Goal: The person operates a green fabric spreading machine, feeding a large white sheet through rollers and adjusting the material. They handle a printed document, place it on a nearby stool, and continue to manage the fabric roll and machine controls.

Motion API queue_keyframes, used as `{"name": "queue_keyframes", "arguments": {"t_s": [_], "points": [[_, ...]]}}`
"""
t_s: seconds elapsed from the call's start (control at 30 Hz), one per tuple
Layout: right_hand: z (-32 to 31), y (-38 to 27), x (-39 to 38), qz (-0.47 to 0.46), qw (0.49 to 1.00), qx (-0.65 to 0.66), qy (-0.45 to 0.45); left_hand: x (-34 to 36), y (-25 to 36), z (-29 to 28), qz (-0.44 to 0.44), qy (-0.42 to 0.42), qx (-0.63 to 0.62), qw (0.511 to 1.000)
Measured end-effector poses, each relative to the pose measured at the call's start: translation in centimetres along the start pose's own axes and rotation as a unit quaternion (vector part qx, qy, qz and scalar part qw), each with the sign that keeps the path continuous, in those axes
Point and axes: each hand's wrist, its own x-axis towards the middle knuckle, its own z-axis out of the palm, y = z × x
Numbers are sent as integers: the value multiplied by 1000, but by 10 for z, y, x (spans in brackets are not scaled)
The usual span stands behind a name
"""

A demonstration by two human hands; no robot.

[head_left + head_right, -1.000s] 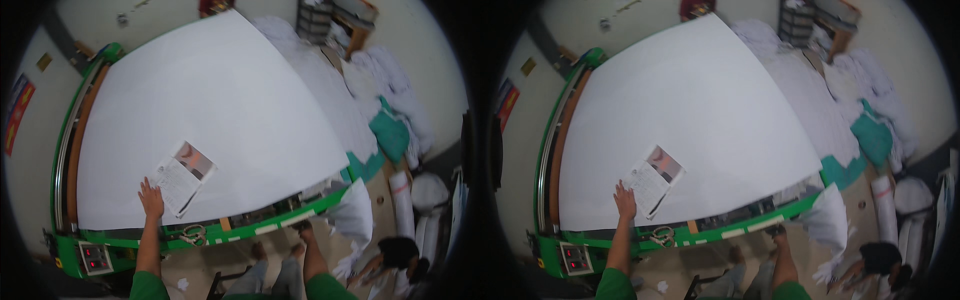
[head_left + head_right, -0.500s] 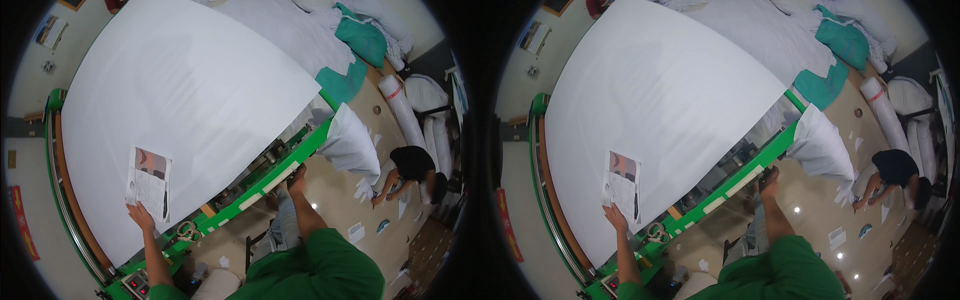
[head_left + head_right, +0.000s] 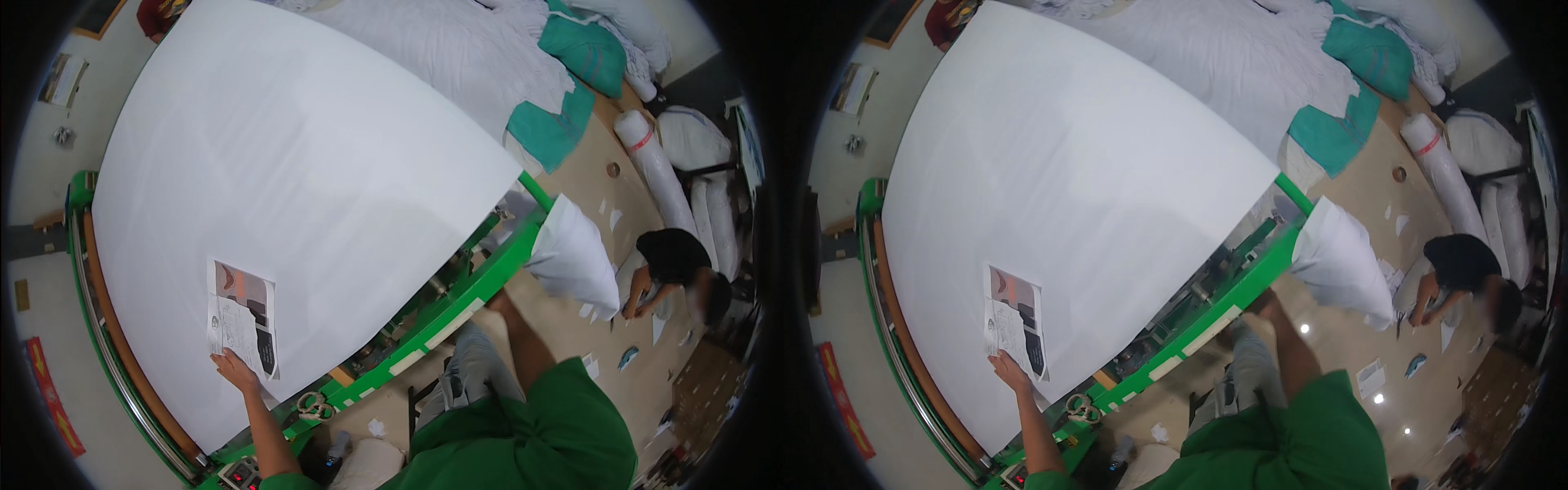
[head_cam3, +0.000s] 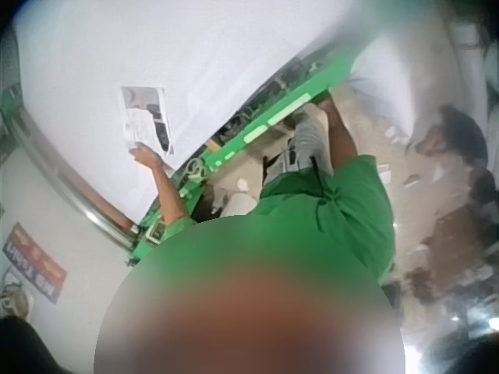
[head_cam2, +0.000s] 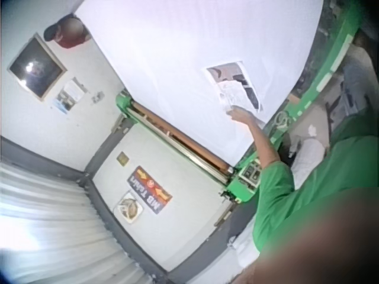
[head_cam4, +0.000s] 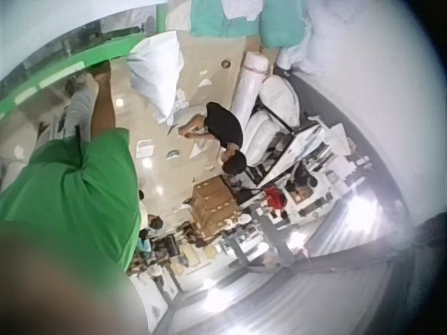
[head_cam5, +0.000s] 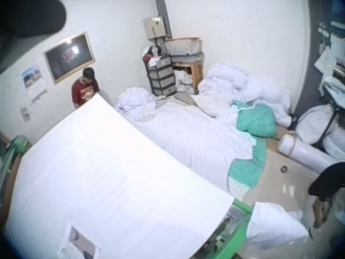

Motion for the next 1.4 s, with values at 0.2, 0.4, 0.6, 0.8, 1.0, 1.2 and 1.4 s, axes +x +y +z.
{"name": "queue_keyframes", "arguments": {"t_s": [0.2, 0.4, 0.6, 0.8, 1.0, 1.2, 1.4], "points": [[51, -1, -17, -48, 991, -3, 128, -10, 35, -23, -39, -79, 54, 995], [36, -17, 8, -75, 985, -13, 156, -24, 75, -52, -13, -52, 12, 999], [37, -22, 11, -78, 978, -33, 189, -21, 83, -67, -36, -105, 35, 993], [50, -22, 1, -85, 975, -30, 204, -24, 79, -63, -20, -77, 24, 997], [60, -24, -4, -98, 967, -22, 234, -24, 75, -65, -13, -90, 51, 995], [42, -21, 5, -107, 966, -17, 234, -26, 78, -73, -22, -96, 44, 994], [31, -15, 10, -109, 964, 6, 242, -24, 75, -70, -15, -98, 38, 994]]}}
